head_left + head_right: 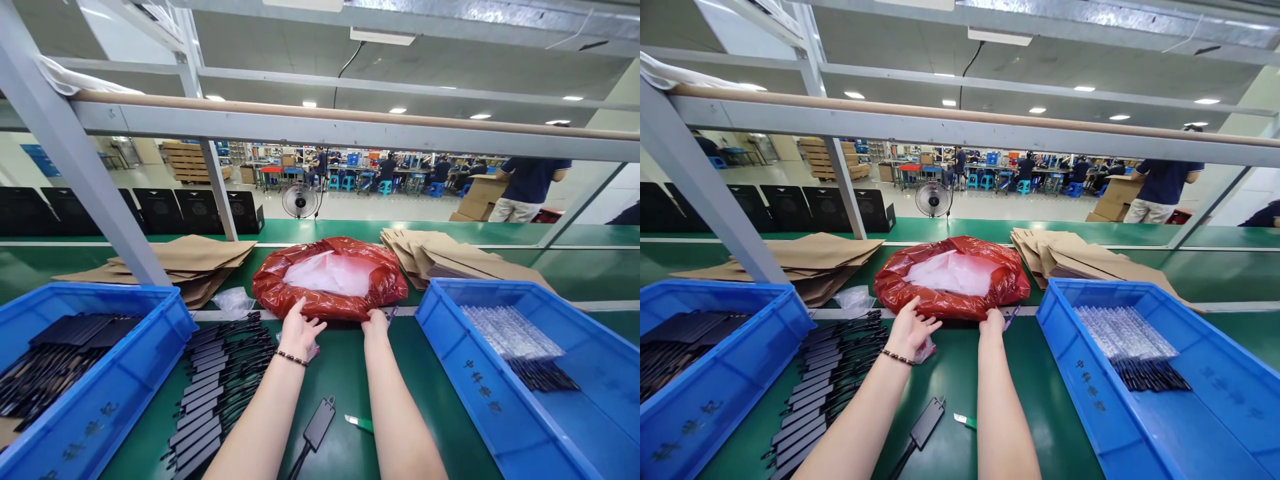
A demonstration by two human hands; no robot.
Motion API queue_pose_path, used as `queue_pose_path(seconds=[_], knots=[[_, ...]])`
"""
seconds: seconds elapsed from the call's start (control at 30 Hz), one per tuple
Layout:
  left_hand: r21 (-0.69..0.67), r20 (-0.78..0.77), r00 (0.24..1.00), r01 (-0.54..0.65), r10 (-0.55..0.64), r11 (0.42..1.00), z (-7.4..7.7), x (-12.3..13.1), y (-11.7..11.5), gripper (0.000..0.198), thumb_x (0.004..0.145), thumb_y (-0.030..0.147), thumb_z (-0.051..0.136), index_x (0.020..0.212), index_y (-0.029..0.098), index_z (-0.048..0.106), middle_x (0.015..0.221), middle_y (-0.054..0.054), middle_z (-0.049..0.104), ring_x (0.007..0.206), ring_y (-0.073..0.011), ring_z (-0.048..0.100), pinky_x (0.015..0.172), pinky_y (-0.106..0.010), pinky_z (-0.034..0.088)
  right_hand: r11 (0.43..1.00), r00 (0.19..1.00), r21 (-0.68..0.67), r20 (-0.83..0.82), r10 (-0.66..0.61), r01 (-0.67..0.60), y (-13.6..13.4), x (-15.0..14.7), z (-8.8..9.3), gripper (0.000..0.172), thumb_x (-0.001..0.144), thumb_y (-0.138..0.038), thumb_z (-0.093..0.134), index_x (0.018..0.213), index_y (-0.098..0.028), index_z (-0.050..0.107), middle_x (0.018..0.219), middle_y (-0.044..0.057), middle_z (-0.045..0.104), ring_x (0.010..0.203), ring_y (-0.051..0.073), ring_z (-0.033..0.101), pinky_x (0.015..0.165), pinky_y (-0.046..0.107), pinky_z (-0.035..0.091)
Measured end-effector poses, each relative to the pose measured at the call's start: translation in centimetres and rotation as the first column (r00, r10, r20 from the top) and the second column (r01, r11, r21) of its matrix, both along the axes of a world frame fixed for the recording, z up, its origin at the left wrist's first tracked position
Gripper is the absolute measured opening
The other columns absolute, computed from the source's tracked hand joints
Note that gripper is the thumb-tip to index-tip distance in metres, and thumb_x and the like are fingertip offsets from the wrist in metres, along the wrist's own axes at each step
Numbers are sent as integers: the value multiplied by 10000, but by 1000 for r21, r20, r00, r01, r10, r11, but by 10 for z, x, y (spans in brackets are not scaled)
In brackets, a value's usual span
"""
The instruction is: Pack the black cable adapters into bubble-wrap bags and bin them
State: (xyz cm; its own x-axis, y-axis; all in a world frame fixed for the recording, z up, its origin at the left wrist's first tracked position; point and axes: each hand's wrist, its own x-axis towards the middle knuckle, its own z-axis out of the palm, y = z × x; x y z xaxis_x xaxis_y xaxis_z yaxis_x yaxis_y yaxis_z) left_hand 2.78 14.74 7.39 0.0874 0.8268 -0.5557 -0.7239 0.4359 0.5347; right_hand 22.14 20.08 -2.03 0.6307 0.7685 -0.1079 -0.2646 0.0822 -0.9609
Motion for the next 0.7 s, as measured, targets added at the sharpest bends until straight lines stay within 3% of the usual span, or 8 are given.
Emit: queue_pose_path(seconds=[0.07,0.17,0.33,0.47,0.57,0.63,0.7], knots=[[13,-27,999,-32,32,999,3,-8,3,508,700,387,634,1146,231,445,1283,-130,418,1178,-326,412,805,-499,460,999,993,31,-109,38,-35,2,-4,1,79,798,-195,504,842,-135,533,740,0,569,674,138,580,622,312,523],[7,-51,998,-33,33,999,1,-1,20,420,704,289,663,1084,197,510,1150,-114,537,1064,-290,511,786,-483,472,991,972,101,-211,102,-83,5,-15,7,106,668,-134,466,763,-165,502,686,-6,566,700,169,592,657,355,536],[-31,-102,988,-120,116,992,-12,19,53,314,843,307,507,1112,146,512,1099,-81,552,922,-185,566,768,-387,495,985,975,117,-172,142,-123,1,-20,19,112,620,-171,417,717,-184,474,657,11,565,708,193,601,669,396,536],[-29,-145,966,-222,216,975,-23,14,73,332,839,317,512,1131,160,503,1125,-80,538,952,-195,556,785,-392,486,999,999,21,-17,48,-47,-17,1,26,189,555,-165,459,742,-168,492,689,34,566,727,221,593,676,417,526],[-21,-162,954,-260,253,965,-29,5,84,330,839,317,512,1131,163,504,1128,-80,537,956,-196,554,789,-393,485,993,984,6,136,-117,117,-34,19,44,402,566,-190,508,967,-157,489,988,102,548,972,262,527,847,442,453],[-18,-173,950,-268,261,963,-33,1,90,322,840,316,511,1126,168,508,1130,-79,538,958,-194,554,791,-390,484,975,926,46,306,-223,220,-39,26,63,565,602,-231,542,1148,-162,415,1241,142,397,1165,284,379,979,445,329],[-18,-185,948,-268,260,963,-37,-1,93,318,840,315,510,1124,172,510,1133,-79,536,962,-194,552,795,-389,482,966,765,65,598,-239,250,-36,29,83,661,639,-304,578,1249,-172,360,1376,151,215,1264,322,216,1028,465,225]])
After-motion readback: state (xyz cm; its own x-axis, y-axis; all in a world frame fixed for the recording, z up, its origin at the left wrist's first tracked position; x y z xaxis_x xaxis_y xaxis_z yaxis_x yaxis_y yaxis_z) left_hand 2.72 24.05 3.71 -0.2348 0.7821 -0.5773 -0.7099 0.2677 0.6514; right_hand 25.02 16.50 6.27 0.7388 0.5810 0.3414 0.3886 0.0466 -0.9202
